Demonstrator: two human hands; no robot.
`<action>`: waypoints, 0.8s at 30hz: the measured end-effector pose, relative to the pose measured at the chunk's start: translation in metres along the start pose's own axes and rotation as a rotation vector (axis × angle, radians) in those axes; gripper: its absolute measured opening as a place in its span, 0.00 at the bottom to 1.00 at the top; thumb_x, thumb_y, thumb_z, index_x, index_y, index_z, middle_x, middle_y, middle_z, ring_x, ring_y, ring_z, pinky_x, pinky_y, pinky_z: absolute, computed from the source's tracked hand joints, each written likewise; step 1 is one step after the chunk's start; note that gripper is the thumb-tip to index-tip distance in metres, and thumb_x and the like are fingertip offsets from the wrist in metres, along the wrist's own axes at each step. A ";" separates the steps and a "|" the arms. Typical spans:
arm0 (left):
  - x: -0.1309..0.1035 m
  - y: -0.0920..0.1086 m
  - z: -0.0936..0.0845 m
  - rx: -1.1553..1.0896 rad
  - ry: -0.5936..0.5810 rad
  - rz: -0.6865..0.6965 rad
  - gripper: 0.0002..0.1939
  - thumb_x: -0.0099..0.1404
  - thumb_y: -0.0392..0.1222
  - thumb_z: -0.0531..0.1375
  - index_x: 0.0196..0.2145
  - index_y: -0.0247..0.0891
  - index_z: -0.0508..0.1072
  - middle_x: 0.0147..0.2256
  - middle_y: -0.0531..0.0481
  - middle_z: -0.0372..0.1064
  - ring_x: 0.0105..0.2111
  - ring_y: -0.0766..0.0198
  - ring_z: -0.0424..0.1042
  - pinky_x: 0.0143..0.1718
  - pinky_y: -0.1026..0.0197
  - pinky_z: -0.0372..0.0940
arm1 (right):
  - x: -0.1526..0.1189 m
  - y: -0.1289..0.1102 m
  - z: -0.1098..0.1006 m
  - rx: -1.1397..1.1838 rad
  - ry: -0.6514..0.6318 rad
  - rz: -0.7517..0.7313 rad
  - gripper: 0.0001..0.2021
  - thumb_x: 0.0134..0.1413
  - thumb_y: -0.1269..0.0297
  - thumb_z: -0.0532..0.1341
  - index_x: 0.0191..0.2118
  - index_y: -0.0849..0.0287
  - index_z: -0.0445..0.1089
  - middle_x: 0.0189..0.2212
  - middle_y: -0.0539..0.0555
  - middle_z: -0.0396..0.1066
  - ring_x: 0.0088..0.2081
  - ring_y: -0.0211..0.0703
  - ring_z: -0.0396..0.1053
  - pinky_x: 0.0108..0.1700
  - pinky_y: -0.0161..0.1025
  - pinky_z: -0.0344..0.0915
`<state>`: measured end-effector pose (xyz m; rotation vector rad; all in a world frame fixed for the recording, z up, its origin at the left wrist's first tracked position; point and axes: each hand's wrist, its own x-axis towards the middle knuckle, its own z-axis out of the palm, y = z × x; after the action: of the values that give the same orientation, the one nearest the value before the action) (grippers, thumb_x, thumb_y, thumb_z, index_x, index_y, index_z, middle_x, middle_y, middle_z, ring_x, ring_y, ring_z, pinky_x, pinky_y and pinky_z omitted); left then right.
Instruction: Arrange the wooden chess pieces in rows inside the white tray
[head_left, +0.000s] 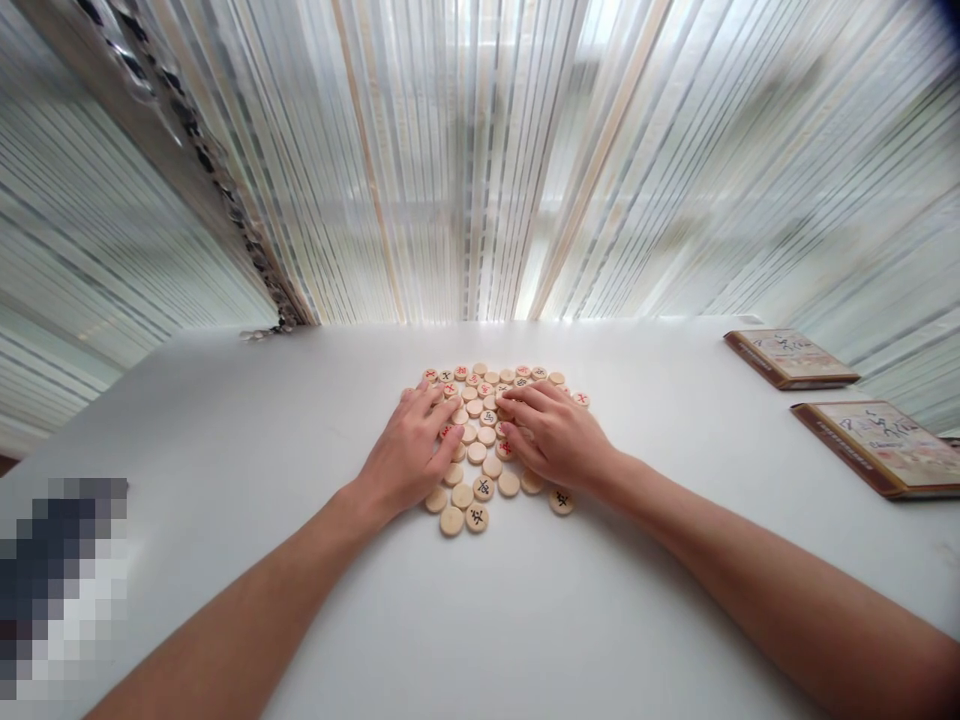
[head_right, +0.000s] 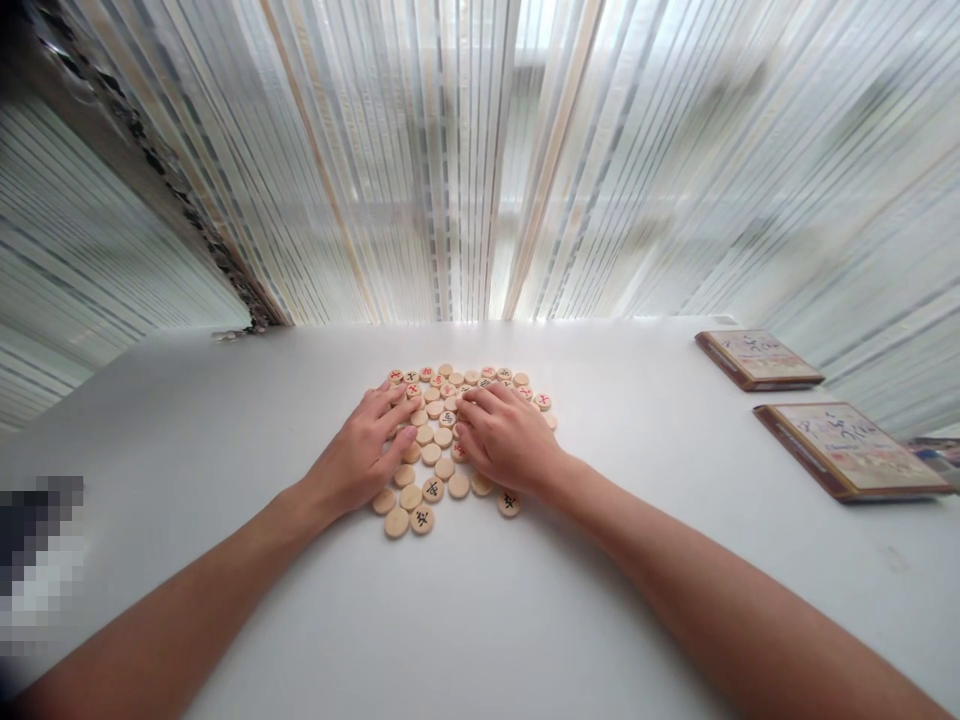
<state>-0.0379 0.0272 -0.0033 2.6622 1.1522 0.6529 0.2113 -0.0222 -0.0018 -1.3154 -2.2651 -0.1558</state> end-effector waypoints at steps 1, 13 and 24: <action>0.000 0.000 0.000 0.000 -0.002 0.000 0.25 0.79 0.46 0.52 0.65 0.33 0.73 0.67 0.33 0.66 0.74 0.38 0.57 0.75 0.34 0.53 | 0.000 0.000 0.000 0.004 0.006 -0.004 0.14 0.73 0.64 0.57 0.53 0.62 0.78 0.52 0.64 0.80 0.52 0.60 0.74 0.58 0.57 0.73; 0.000 0.003 -0.001 0.009 -0.032 -0.006 0.26 0.79 0.45 0.52 0.66 0.29 0.73 0.69 0.31 0.65 0.74 0.36 0.56 0.75 0.33 0.51 | -0.001 -0.001 0.001 0.068 0.061 -0.011 0.12 0.71 0.67 0.58 0.51 0.62 0.78 0.49 0.63 0.81 0.50 0.58 0.75 0.56 0.55 0.75; -0.001 0.001 0.001 0.013 -0.016 0.002 0.25 0.79 0.46 0.52 0.65 0.30 0.74 0.68 0.30 0.65 0.74 0.36 0.56 0.75 0.31 0.51 | -0.002 0.000 0.002 0.029 0.020 0.068 0.14 0.72 0.64 0.58 0.50 0.63 0.80 0.50 0.64 0.80 0.53 0.61 0.74 0.59 0.58 0.73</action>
<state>-0.0373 0.0258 -0.0044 2.6747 1.1535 0.6249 0.2114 -0.0229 -0.0043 -1.3676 -2.1945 -0.1118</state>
